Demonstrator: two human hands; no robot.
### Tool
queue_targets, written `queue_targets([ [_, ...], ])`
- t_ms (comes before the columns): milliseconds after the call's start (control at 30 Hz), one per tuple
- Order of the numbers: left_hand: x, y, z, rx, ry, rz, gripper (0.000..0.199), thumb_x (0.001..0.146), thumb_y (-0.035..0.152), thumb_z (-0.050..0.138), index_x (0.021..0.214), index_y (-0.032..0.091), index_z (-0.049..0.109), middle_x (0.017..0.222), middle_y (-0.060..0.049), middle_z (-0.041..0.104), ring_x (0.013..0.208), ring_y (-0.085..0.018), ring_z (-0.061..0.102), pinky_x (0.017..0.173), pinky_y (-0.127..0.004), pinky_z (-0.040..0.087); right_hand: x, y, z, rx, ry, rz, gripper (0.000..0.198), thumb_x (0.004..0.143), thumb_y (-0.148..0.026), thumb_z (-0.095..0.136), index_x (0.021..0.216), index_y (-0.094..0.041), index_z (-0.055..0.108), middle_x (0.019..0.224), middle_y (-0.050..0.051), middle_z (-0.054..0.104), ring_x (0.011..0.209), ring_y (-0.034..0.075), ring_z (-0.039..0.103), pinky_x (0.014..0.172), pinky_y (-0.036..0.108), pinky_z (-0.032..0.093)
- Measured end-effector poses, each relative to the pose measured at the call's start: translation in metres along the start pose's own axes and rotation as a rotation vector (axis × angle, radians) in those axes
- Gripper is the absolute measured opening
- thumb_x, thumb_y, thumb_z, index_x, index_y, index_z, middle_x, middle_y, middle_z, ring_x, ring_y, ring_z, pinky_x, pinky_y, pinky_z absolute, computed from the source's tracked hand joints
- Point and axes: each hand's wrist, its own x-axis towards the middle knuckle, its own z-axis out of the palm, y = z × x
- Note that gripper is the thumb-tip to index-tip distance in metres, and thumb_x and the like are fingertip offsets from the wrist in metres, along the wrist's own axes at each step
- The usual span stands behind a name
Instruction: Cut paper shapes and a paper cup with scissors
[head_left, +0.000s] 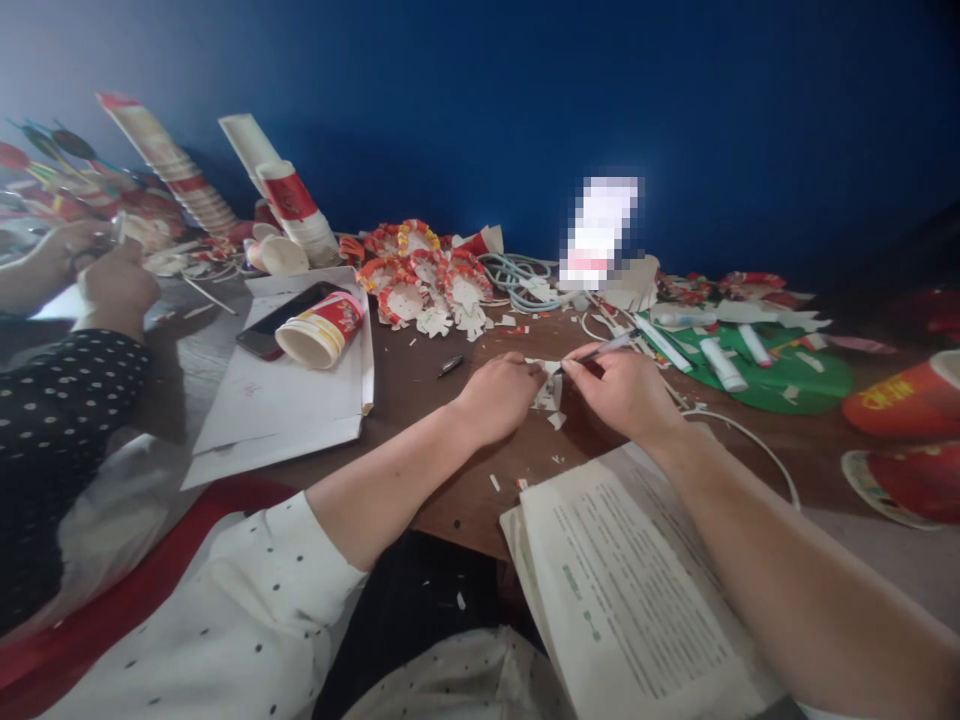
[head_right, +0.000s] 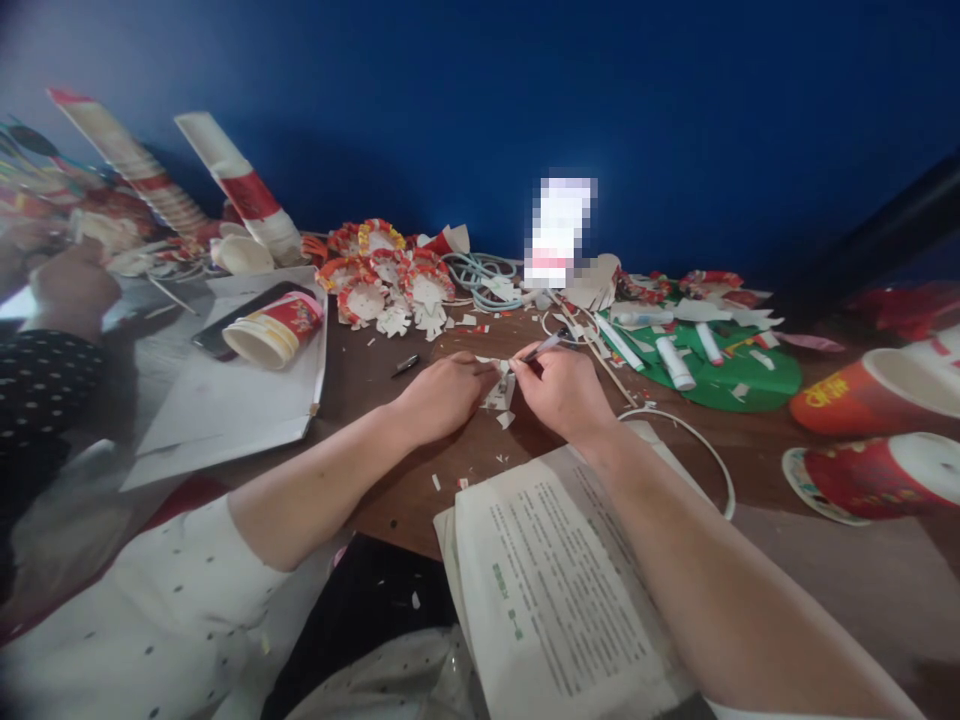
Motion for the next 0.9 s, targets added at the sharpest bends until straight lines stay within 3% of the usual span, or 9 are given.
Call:
queue_targets([
  [900, -0.0012, 0.0059, -0.0056, 0.034, -0.047, -0.039, 0.036, 0.094, 0.015, 0.041, 0.127, 0.014, 0.058, 0.130, -0.012, 0.060, 0.113, -0.022, 0.057, 0.090, -0.030, 0.047, -0.0007, -0.0020, -0.0009, -0.033, 0.003, -0.020, 0.014, 0.084, -0.022, 0.060, 0.081, -0.018, 0.073, 0.087, 0.006, 0.076, 0.078, 0.022, 0.071, 0.074, 0.030, 0.051],
])
